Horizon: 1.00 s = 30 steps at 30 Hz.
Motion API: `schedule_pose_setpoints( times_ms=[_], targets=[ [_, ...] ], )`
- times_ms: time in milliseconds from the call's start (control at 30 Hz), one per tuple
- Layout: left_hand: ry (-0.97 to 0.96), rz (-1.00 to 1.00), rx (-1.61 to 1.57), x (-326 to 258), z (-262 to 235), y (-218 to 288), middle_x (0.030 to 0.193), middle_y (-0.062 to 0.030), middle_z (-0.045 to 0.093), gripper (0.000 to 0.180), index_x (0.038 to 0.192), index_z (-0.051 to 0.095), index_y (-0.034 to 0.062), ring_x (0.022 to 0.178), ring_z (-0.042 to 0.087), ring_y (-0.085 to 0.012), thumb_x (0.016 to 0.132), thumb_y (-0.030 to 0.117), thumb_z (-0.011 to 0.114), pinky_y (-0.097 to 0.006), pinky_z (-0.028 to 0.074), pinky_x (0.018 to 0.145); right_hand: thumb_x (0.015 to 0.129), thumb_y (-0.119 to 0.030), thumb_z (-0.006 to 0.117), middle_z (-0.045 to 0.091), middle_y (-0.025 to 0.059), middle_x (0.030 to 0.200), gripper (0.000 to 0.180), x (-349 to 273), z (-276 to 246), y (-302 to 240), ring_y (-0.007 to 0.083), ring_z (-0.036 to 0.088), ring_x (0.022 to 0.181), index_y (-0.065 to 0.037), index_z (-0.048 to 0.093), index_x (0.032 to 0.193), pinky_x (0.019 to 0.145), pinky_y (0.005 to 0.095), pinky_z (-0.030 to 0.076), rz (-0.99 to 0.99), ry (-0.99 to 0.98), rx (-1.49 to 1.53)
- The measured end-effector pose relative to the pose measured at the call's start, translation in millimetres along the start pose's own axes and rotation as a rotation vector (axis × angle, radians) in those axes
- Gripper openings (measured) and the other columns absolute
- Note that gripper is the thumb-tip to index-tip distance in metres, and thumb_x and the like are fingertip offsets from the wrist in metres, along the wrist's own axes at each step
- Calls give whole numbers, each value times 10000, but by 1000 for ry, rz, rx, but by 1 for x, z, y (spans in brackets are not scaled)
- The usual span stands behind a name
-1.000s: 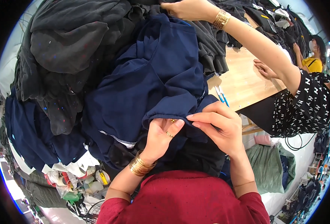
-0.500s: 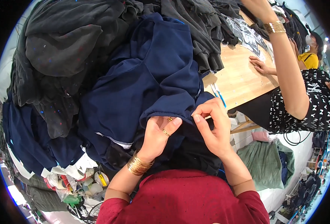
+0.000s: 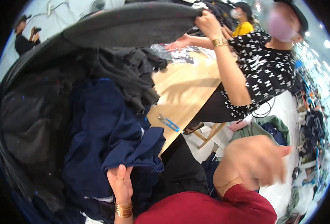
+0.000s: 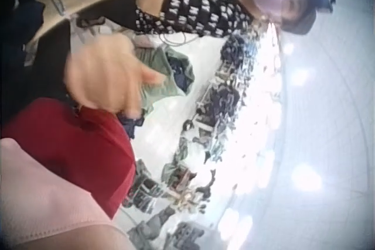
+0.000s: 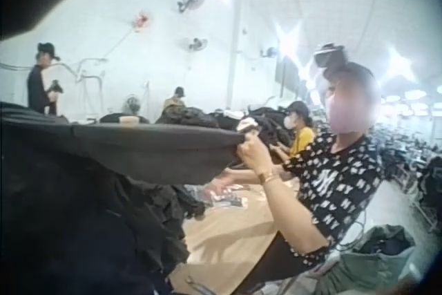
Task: Trim excess threads from blue garments using thread snips in a factory environment.
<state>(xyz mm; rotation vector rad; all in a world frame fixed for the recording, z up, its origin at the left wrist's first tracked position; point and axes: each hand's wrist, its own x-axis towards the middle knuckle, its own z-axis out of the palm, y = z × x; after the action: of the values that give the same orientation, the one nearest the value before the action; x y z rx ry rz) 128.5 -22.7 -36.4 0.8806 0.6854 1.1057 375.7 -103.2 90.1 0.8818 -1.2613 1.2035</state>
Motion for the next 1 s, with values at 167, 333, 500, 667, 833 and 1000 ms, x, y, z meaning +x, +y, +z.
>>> schedule_pose_setpoints(
  times_ms=[167, 333, 500, 667, 833, 1000],
  targets=[
    [131, -3, 157, 12, 15, -11, 1102, -74, 533, 328, 1103, 481, 28, 953, 551, -154, 872, 229, 601, -287, 497, 767, 695, -263, 728, 504, 90, 1100, 599, -69, -41, 78, 249, 488, 1022, -105, 494, 1223, 833, 334, 409, 1082, 220, -1809],
    [189, 47, 333, 20, 28, 6, 975, -90, 602, 320, 1074, 500, -50, 831, 605, -156, 849, 140, 626, -262, 530, 685, 663, -59, 662, 528, 98, 1037, 545, -104, -54, 99, 267, 524, 960, -101, 508, 1183, 815, 356, 430, 966, 556, -1856],
    [-263, -238, 689, 18, 14, 56, 798, -140, 637, 172, 890, 572, -57, 708, 644, -202, 875, 114, 560, -265, 542, 604, 662, -60, 646, 607, 117, 846, 367, -91, -63, 67, 254, 599, 796, -45, 573, 1021, 739, 320, 465, 1094, 711, -1429],
    [-398, 556, 1359, 7, 56, 67, 1212, -181, 465, 626, 1192, 462, 19, 1046, 508, -343, 610, 26, 689, -373, 392, 929, 738, -150, 694, 589, 20, 715, 243, -54, -55, 49, 62, 516, 682, 39, 595, 854, 627, 231, 432, 1135, 738, -755],
    [-542, -145, 878, -4, 41, 89, 1040, -127, 607, 408, 1046, 564, -78, 901, 556, -227, 776, 212, 663, -305, 426, 846, 737, -125, 711, 614, 3, 790, 251, -43, -38, 35, 46, 529, 753, 20, 607, 914, 687, 215, 437, 1108, 676, -658],
    [-211, -195, 261, -21, 43, 86, 888, -68, 634, 256, 979, 577, -58, 772, 607, -132, 834, 154, 577, -219, 472, 728, 719, -46, 656, 595, 82, 869, 182, -62, -16, 64, 238, 574, 838, -31, 609, 893, 748, 309, 457, 708, 525, -1805]
  ],
)
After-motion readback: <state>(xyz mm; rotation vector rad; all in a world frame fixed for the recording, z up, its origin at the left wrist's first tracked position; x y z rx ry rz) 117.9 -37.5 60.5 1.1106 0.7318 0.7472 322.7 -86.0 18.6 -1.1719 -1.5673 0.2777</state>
